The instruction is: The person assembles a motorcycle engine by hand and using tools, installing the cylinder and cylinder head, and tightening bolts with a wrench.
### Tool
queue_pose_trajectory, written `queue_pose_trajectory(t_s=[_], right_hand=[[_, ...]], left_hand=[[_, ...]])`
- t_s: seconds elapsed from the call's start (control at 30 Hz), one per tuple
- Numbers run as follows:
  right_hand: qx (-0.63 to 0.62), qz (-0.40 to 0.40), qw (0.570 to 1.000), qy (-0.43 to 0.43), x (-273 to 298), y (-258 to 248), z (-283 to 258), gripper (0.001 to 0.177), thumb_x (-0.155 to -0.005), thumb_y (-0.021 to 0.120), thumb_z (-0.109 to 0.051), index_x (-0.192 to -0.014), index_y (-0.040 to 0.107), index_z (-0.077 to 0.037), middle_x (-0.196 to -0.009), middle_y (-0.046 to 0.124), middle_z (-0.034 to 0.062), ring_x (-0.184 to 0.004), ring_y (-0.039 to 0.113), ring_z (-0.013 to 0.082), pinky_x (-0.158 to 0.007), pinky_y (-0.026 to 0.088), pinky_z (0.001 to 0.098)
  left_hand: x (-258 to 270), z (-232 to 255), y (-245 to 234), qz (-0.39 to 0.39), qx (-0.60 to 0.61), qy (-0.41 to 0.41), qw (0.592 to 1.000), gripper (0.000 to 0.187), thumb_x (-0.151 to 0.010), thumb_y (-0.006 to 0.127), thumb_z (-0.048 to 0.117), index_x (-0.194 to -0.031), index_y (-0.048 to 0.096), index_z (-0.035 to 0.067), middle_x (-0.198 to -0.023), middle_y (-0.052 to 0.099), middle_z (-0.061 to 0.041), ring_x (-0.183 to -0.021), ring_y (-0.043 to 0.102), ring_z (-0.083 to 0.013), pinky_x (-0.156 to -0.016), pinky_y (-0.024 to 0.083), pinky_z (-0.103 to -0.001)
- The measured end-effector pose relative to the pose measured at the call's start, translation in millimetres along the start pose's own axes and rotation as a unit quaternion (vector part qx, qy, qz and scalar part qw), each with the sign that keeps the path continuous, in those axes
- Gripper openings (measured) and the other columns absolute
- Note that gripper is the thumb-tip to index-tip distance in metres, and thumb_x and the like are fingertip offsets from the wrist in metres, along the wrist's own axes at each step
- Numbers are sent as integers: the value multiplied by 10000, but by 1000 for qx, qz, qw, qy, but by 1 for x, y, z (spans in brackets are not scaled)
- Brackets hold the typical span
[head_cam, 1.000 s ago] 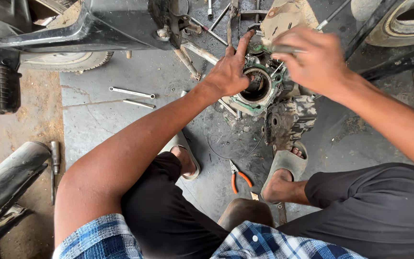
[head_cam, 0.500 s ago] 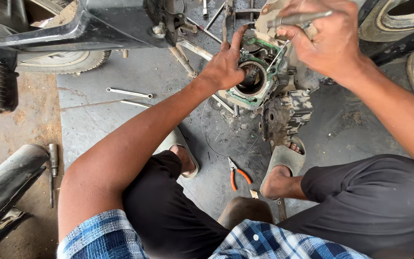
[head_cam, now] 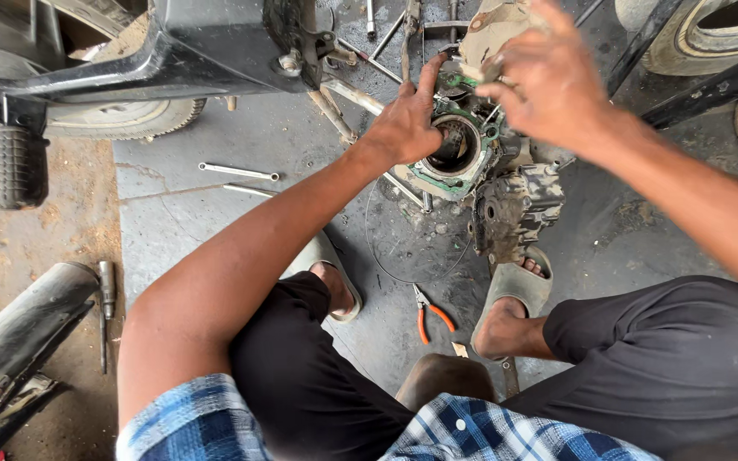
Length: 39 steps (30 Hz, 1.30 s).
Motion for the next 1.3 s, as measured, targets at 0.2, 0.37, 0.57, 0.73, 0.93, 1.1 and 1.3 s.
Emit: queue_pose_trajectory(t_s=[0.2, 0.37, 0.57, 0.73, 0.93, 1.1, 1.3], right_hand=[[-230, 133, 963, 39, 7, -38, 12, 98, -998, 801, -60, -1090, 770, -47, -1175, 737, 122, -1189, 658, 245, -1105, 427, 431], [-95, 100, 990, 5, -1, -42, -2, 115, -836, 857, -80, -889, 761, -45, -1027, 785, 91, -1202, 676, 363, -1147, 442, 432], [-51, 47, 997, -24, 3, -9, -8, 201, -910, 874, -168, -1000, 762, -29, -973, 758, 84, -969, 710, 203, -1242, 418, 490], [-155, 96, 983, -5, 3, -49, 2, 196, -892, 884, -124, -944, 733, -11, -963, 753, 121, -949, 704, 257, -1157, 460, 460], [-276, 107, 954, 54, -7, -48, 5, 238, -821, 835, -5, -789, 600, 12, -1010, 747, 192, -916, 732, 304, -759, 535, 349], [-264, 151, 952, 27, 16, -70, 13, 114, -1070, 742, 32, -1094, 646, 89, -1144, 742, 138, -1039, 749, 220, -906, 582, 293], [-93, 120, 988, -9, 1, -46, -8, 212, -783, 859, -49, -943, 727, -2, -820, 724, 161, -851, 740, 329, -868, 598, 436]], left_hand=[[0, -6, 4, -3, 17, -5, 1000, 1108, -799, 706, 168, -1588, -59, 308, -1554, 275, -392, -1286, 520, -557, -1176, 394, -531], [-4, -4, 1, 3, 21, 19, 1000, 1100, -811, 698, 120, -1606, -46, 283, -1534, 296, -411, -1358, 453, -551, -1199, 363, -532], [2, 0, 4, -26, 23, -13, 999, 1122, -803, 704, 134, -1604, -65, 295, -1555, 302, -373, -1362, 472, -520, -1210, 356, -521], [0, -2, 0, -13, 41, 9, 999, 1107, -834, 726, 168, -1592, -74, 272, -1602, 165, -398, -1335, 475, -538, -1192, 356, -526], [2, -5, -1, -5, 18, 13, 1000, 1088, -834, 737, 199, -1596, -35, 288, -1526, 339, -377, -1337, 472, -553, -1182, 382, -546], [0, -9, 3, -2, 24, 8, 1000, 1082, -843, 739, 188, -1599, -30, 280, -1530, 317, -406, -1302, 508, -560, -1156, 424, -550], [1, -5, 2, -13, 15, 2, 1000, 1106, -864, 772, 236, -1598, -54, 281, -1500, 350, -397, -1307, 501, -551, -1158, 392, -558]])
Point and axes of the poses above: each hand's wrist, its own x-axis away from the middle knuckle, its own y-axis out of the palm, z = x × y, the point moved 8 cm from there along -x, towards the middle knuckle
